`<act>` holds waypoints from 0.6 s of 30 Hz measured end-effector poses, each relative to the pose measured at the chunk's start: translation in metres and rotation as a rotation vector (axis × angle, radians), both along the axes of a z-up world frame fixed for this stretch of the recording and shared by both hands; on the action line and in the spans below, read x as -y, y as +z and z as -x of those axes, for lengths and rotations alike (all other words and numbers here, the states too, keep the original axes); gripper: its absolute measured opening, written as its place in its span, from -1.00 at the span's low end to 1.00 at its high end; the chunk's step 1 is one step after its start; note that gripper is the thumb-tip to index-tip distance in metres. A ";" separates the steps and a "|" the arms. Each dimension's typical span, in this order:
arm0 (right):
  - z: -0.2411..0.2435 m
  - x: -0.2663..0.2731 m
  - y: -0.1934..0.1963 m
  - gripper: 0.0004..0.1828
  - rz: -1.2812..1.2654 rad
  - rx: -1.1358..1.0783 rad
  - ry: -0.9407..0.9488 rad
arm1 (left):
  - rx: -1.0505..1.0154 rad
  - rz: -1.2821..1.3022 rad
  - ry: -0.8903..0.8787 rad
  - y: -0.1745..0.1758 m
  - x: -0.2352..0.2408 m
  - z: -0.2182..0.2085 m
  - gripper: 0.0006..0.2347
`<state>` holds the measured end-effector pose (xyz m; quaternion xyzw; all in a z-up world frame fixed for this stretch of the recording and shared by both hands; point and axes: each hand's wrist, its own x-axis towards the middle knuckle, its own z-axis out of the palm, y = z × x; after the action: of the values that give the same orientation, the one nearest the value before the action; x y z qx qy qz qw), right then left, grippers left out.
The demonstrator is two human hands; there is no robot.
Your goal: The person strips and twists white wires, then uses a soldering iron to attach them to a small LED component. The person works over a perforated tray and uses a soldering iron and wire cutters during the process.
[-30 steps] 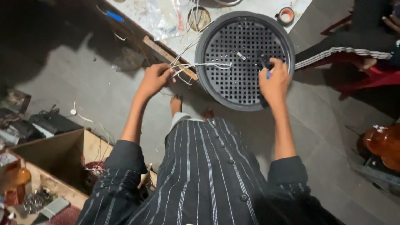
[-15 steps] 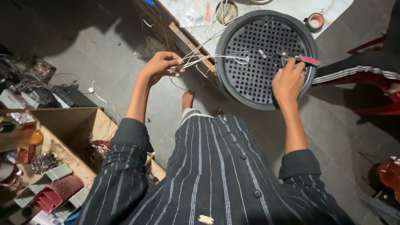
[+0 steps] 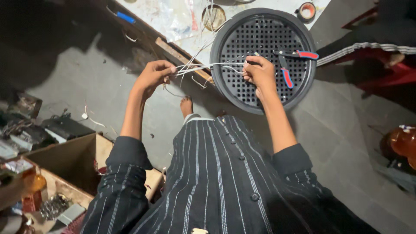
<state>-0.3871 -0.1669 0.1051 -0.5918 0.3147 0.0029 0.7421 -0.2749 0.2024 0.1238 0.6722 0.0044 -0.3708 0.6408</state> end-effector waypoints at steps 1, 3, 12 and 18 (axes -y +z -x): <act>0.001 0.001 0.002 -0.58 -0.041 -0.025 -0.081 | -0.008 0.001 -0.003 -0.003 -0.001 -0.005 -0.91; 0.004 0.001 0.007 -0.52 -0.121 -0.014 -0.214 | -0.025 0.025 -0.011 -0.009 -0.003 -0.011 -0.92; -0.014 -0.007 0.039 -0.55 0.547 0.185 0.116 | -0.093 0.035 -0.140 -0.028 -0.007 -0.038 -0.92; -0.041 0.003 0.059 -0.68 1.077 0.431 0.613 | -0.144 0.048 -0.195 -0.022 -0.005 -0.050 -0.92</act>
<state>-0.3465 -0.1698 0.1636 -0.9307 -0.0666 -0.0625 0.3541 -0.2254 0.2072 0.1014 0.6258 -0.0240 -0.4787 0.6154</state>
